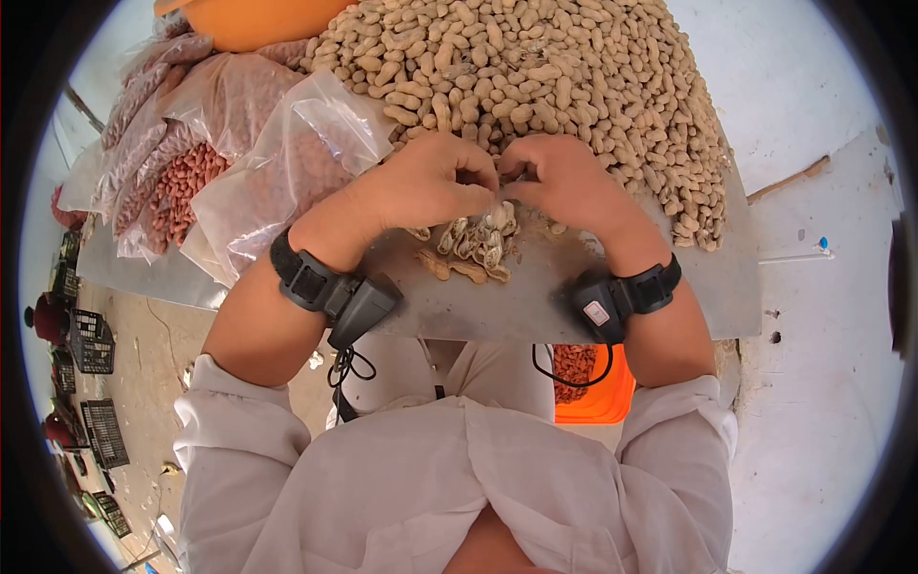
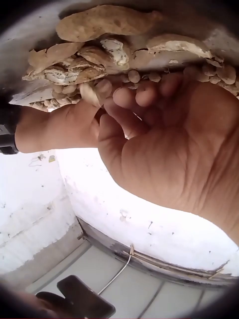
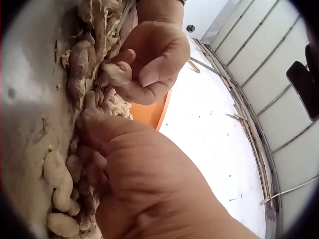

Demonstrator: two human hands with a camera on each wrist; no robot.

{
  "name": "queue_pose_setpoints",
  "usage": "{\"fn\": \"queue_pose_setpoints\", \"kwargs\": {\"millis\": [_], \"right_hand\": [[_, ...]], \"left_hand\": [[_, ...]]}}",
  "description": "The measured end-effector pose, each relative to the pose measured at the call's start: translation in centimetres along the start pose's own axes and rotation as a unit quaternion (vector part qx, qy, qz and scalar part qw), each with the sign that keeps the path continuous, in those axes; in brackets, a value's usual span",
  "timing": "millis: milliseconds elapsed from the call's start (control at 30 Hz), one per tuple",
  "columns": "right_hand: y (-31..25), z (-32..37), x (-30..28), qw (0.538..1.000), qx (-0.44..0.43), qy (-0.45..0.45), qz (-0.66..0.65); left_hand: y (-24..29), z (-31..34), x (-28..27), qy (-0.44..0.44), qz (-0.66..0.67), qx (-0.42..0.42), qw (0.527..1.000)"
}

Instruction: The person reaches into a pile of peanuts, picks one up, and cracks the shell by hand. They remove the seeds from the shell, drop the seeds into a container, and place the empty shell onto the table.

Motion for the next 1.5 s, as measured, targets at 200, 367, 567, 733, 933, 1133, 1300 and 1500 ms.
{"fn": "queue_pose_setpoints", "kwargs": {"millis": [200,367,567,733,933,1133,1300,1500], "right_hand": [[-0.6,0.1,-0.3,0.999,-0.020,0.038,0.017],[-0.4,0.2,-2.0,0.970,0.024,0.060,-0.234],[0.1,0.2,-2.1,0.899,0.016,0.052,-0.435],[0.1,0.2,-1.9,0.891,0.029,0.007,-0.453],[0.0,0.4,-2.3,0.909,0.026,0.016,-0.417],[-0.5,0.7,-2.5,0.921,0.001,0.042,-0.387],[-0.8,0.9,-2.8,0.935,-0.013,0.069,-0.347],[-0.7,0.8,-2.5,0.946,-0.026,0.105,-0.307]], "left_hand": [[-0.8,0.1,-0.3,0.073,0.058,-0.039,0.995],[-0.4,-0.2,-1.1,0.139,0.023,0.018,0.990],[-0.6,-0.2,-1.3,0.165,0.122,0.027,0.978],[-1.0,-0.3,-0.9,0.191,0.255,0.029,0.948],[-1.1,-0.3,-0.7,0.206,0.335,0.019,0.919],[0.1,0.1,-1.9,0.247,0.045,0.110,0.962],[0.3,0.1,-1.7,0.238,0.022,0.088,0.967],[0.2,0.0,-1.3,0.232,0.053,0.072,0.969]]}}
Point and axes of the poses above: each hand's wrist, its own z-axis away from the middle knuckle, its own x-axis out of the palm, y = z × x, the point moved 7 cm from there along -z, towards the middle knuckle, and after that the axes turned 15 degrees about x, right-handed, at the moved point
